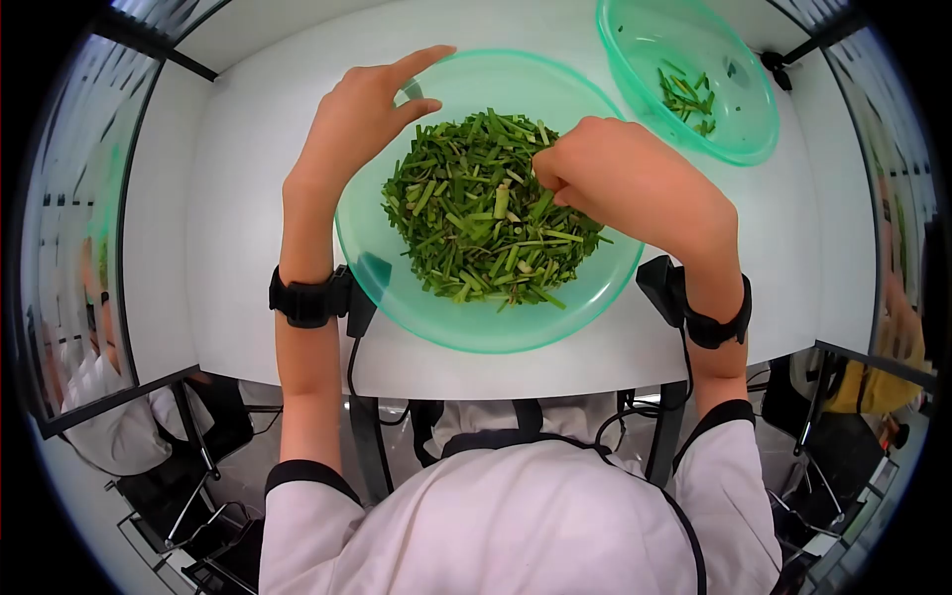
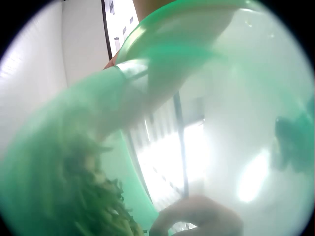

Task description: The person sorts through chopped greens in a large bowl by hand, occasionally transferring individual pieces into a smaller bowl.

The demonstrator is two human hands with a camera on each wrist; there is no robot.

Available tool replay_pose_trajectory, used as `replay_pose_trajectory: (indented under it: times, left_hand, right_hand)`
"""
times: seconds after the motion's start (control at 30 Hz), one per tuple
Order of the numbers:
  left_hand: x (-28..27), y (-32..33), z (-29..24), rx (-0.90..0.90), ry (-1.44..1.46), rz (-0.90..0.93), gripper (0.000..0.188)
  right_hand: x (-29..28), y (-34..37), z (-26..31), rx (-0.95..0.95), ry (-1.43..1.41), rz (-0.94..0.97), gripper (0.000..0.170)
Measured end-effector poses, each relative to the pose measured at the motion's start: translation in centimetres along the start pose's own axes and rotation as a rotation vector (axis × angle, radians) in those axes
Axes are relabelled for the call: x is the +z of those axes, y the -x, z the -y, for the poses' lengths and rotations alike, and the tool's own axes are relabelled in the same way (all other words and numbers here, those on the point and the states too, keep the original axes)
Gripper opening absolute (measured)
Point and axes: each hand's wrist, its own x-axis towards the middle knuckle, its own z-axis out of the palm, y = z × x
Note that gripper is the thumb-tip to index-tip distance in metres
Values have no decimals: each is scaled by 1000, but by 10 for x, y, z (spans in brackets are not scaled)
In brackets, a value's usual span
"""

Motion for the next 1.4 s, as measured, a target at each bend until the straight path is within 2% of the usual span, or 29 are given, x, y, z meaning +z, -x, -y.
replay_pose_trajectory:
  times: [0.2,0.3,0.33,0.43,0.53,0.63,0.7,0.73,0.8,0.9,0.93,1.03,1.07,1.2,1.33,1.4]
  left_hand:
    - [-1,-1,7,54,107,-64,35]
    - [-11,-11,16,24,166,17,32]
    - [-9,-16,24,36,157,-33,29]
    - [-20,-26,27,-67,-13,-60,28]
    - [-16,-36,42,-40,-146,-165,27]
    - [-9,-50,53,-68,-329,-238,26]
    - [-4,-59,54,-62,-468,-282,26]
    - [-1,-62,55,-44,-436,-310,26]
    - [2,-69,52,-96,-475,-295,26]
    - [3,-75,39,-204,-498,-274,26]
    - [4,-75,37,-246,-499,-265,27]
    - [6,-79,47,-315,-302,-253,27]
    - [9,-80,63,-315,-150,-266,29]
    - [10,-76,48,-331,34,-274,30]
    - [7,-83,63,-242,319,-259,28]
    - [8,-87,53,-278,432,-285,19]
  right_hand:
    - [-5,-14,-15,30,-102,-83,12]
    - [-1,-21,-27,26,-107,-169,10]
    - [2,-25,-31,30,-136,-197,10]
    - [7,-32,-36,24,-29,-355,13]
    - [12,-38,-37,70,-73,-434,17]
    - [20,-43,-38,27,57,-603,24]
    - [27,-44,-39,80,117,-569,28]
    - [31,-45,-37,129,104,-539,29]
    - [37,-47,-36,189,73,-504,30]
    - [45,-50,-46,195,170,-410,28]
    - [45,-50,-48,140,181,-504,28]
    - [38,-52,-42,192,216,-445,28]
    - [37,-52,-42,194,220,-451,29]
    - [38,-55,-39,222,244,-435,30]
    - [42,-55,-43,246,270,-470,28]
    - [39,-55,-41,255,255,-458,28]
